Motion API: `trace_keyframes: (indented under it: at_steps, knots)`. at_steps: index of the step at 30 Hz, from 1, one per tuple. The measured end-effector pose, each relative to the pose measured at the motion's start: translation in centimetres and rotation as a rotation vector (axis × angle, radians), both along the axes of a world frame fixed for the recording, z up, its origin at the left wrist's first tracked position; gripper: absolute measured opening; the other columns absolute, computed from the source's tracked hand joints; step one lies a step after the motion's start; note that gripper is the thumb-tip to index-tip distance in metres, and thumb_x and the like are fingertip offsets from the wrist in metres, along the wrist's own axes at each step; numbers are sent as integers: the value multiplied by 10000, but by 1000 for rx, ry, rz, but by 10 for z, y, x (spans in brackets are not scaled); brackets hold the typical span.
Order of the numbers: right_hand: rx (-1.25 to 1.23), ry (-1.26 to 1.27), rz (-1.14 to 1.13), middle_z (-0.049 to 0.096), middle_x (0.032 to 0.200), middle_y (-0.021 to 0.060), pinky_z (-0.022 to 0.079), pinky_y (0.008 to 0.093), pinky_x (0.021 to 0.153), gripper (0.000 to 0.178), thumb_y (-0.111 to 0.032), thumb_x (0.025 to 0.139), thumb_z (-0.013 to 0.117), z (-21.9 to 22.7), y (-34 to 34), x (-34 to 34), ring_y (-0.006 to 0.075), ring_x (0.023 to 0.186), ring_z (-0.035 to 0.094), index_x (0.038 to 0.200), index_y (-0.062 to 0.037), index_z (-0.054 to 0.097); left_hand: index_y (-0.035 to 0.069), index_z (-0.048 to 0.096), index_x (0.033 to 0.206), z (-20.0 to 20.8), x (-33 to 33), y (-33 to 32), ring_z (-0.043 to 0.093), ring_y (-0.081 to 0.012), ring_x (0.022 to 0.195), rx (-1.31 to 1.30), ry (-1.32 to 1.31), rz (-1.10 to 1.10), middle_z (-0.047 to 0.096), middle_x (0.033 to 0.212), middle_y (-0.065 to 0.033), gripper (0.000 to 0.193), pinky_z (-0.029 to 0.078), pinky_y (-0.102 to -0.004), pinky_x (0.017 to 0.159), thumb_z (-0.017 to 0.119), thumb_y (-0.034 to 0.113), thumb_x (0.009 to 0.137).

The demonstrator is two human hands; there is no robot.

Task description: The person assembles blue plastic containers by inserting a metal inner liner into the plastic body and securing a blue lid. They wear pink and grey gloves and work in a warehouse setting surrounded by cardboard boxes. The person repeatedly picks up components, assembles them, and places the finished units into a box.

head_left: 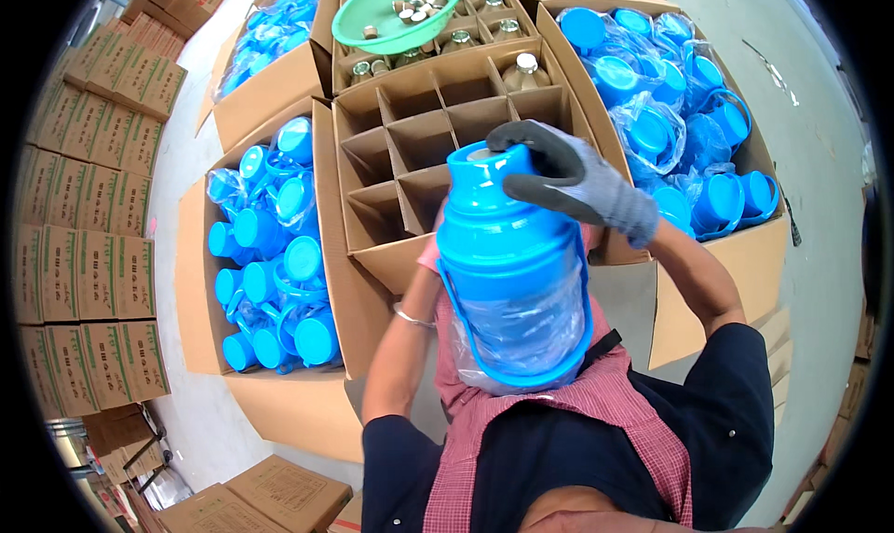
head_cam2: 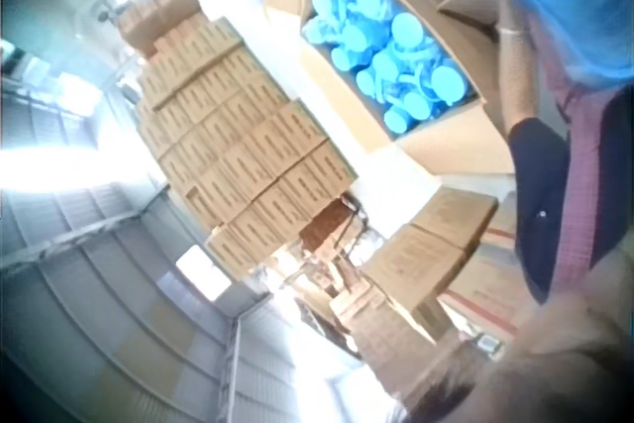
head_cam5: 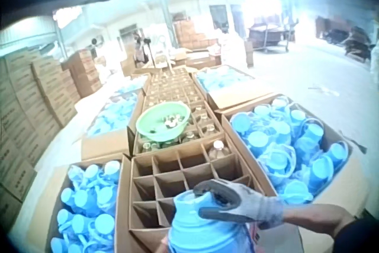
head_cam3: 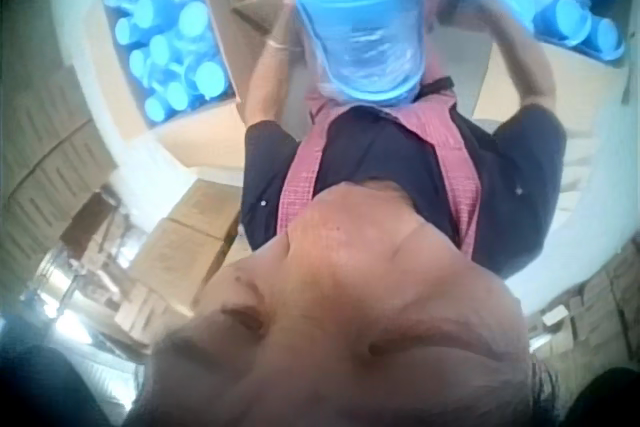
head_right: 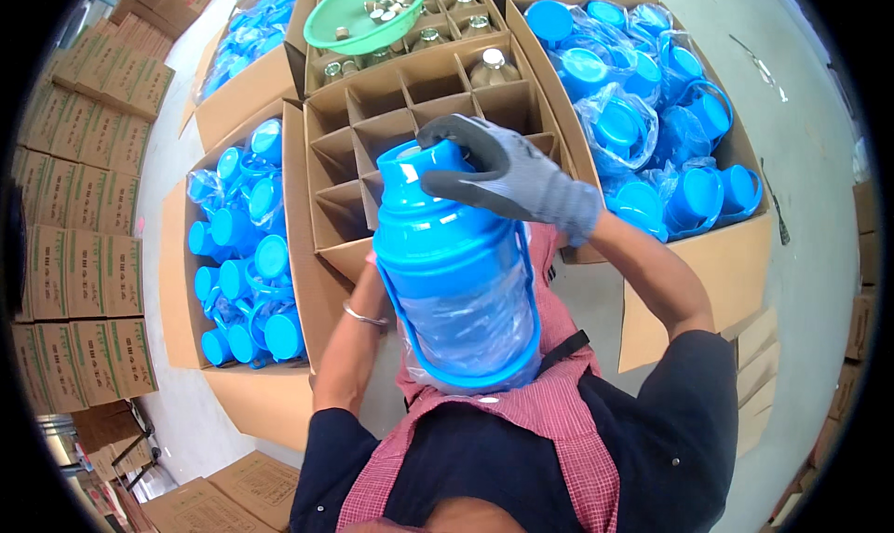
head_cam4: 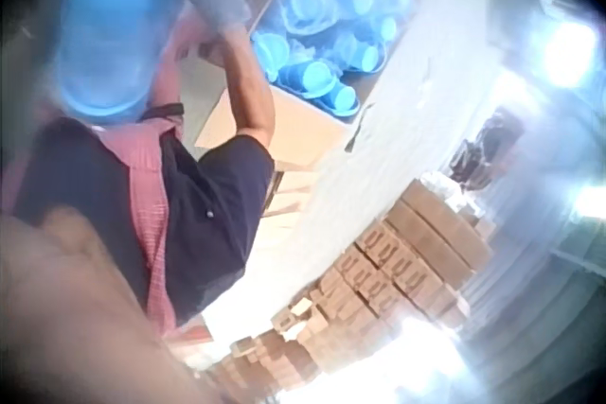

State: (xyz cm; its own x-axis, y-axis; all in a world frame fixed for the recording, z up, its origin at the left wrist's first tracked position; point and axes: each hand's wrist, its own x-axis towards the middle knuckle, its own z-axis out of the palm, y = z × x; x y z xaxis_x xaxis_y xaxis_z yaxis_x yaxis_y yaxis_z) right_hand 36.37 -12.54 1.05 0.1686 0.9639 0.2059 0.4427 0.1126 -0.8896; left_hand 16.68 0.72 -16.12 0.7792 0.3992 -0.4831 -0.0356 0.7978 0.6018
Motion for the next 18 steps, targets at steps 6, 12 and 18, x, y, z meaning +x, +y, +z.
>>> trace_keyframes:
  at_steps: [6, 12, 18]
  knots:
    - [180, -39, 454, 622, 1169, 150, 464, 368, 942, 536, -274, 803, 751, 63, -15, 21, 224, 1093, 596, 1255, -26, 604, -1, 600, 1184, -28, 6, -50, 637, -160, 976, 364, 11, -34, 654, 1074, -112, 518, 526, -272, 814, 451, 459, 996]
    - [18, -290, 16, 647, 1139, 177, 481, 388, 912, 473, -426, 852, 664, 55, -40, 14, 311, 1060, 625, 1144, -54, 657, -23, 593, 1179, 92, -27, -55, 629, -163, 1001, 706, 149, -75, 648, 1087, -124, 504, 502, -274, 857, 505, 431, 979]
    - [-402, -498, -199, 652, 1078, 192, 490, 380, 879, 572, -538, 855, 619, 45, -56, 32, 300, 982, 633, 1136, -40, 641, -54, 452, 1342, 149, -41, -150, 484, -241, 1242, 905, 71, -376, 553, 1269, -178, 621, 358, -352, 1068, 632, 362, 918]
